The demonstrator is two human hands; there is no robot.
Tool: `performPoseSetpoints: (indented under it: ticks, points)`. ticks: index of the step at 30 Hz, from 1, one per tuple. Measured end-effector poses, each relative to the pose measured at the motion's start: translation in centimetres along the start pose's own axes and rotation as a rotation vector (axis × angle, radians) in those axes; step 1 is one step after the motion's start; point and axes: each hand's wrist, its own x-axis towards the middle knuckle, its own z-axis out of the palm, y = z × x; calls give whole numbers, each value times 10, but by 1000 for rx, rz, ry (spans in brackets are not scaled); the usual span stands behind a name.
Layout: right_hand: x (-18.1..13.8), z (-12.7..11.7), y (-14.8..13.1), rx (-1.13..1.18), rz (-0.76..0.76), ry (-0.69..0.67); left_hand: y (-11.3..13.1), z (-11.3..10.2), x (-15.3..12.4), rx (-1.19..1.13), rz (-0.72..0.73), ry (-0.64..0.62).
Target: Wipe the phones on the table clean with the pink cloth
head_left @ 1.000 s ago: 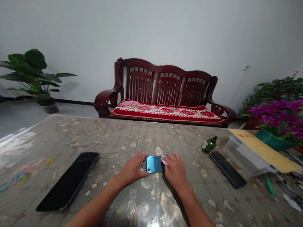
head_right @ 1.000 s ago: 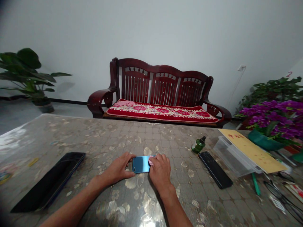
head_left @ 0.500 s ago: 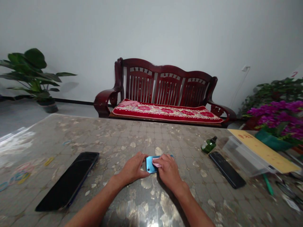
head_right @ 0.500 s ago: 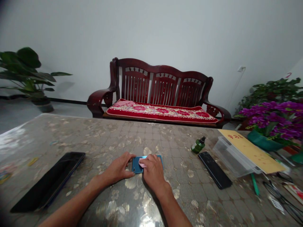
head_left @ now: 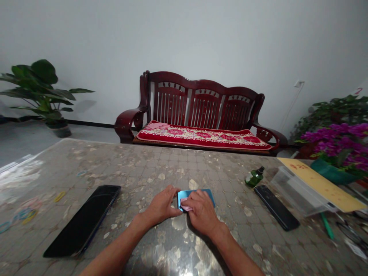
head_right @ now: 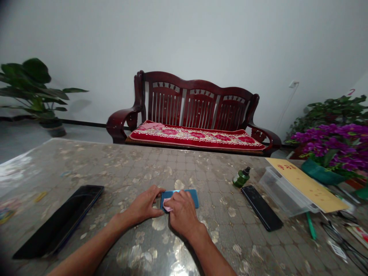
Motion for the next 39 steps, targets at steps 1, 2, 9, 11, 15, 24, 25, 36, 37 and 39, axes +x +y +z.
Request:
performPoseSetpoints:
  ticks: [1,2,9,11,15,24,25,36,37,39]
  points:
    - [1,-1,0,-11,8,6,0,0,0,0,-5,-3]
    - [2,-1,1,-23,22,18,1,-1,0,-1,-8,-5]
    - [1,7,2,-27,-5,32,2,-2,0,-12,-8,-19]
    - [-6,7,3,-40,-27,33,3,-2,0,-11,-10,-17]
    - [-15,0,19,-99,45,122,4,-4,-1,-3,-19,-27]
    - [-19,5,30,-121,171,198,3,-3,-1,-9,-31,-25]
    - [-19,8,25,-98,135,185,3,-3,-1,-8,-30,-24]
    - [-17,-3,44,-205,340,215,4,-5,-2,-23,-17,-29]
    - [-17,-2,43,-216,348,211,4,-5,-2,-24,-16,-29]
    - [-14,2,34,-212,321,202,4,-4,-1,-23,-14,-29]
